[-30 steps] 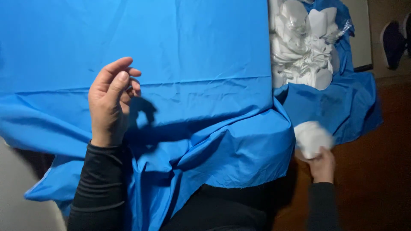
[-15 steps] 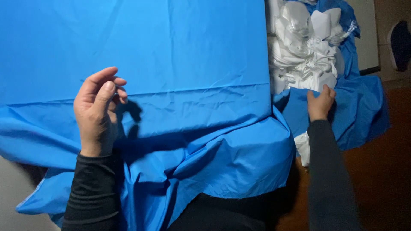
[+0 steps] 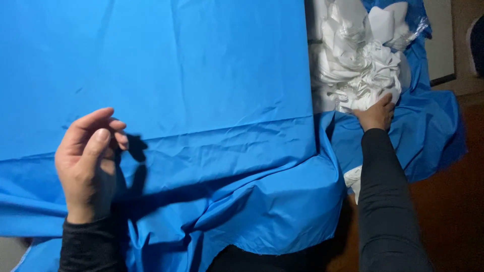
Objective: Stacking face masks and placing them into plastic bags for packaging
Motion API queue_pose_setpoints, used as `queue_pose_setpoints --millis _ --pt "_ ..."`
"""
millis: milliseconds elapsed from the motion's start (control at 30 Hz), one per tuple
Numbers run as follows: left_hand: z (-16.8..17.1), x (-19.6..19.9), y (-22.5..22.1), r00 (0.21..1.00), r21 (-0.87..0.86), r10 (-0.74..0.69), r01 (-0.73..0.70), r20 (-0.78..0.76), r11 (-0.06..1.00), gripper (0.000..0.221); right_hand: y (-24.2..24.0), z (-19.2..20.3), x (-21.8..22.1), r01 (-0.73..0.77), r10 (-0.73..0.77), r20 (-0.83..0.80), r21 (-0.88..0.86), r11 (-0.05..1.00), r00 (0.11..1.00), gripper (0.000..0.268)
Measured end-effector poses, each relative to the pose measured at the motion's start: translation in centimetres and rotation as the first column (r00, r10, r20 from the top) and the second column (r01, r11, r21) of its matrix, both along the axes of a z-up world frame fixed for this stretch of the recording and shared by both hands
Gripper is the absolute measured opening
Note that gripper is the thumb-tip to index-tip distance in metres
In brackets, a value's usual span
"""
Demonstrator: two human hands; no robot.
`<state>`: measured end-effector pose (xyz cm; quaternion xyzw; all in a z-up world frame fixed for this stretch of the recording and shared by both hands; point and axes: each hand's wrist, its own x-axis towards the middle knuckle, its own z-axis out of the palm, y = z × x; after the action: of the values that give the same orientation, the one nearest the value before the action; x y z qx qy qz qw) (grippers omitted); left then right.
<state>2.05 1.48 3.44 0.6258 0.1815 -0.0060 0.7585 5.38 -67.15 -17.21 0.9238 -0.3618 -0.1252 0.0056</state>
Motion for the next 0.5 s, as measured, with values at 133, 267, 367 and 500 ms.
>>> queue_pose_setpoints --millis 133,267,367,500 --pt "-0.3 0.0 0.0 1.0 0.032 -0.019 0.02 -0.023 0.999 0.039 -2.7 -2.3 -0.1 -0.033 0.035 0.033 -0.074 0.997 0.999 0.126" --pt "-0.4 0.2 0.0 0.999 0.048 -0.015 0.017 -0.033 0.999 0.037 -3.4 -1.3 -0.3 -0.008 0.004 0.208 0.018 1.0 0.978 0.09" --pt "-0.4 0.1 0.0 0.999 0.062 -0.028 0.029 -0.031 0.998 0.041 -7.7 -4.6 -1.0 -0.084 0.068 0.342 0.034 0.996 0.937 0.076" --pt "-0.6 0.0 0.1 0.999 0.071 -0.022 0.024 -0.031 0.997 0.039 -10.2 -4.1 -0.9 -0.221 0.219 0.464 -0.052 0.974 0.858 0.044"
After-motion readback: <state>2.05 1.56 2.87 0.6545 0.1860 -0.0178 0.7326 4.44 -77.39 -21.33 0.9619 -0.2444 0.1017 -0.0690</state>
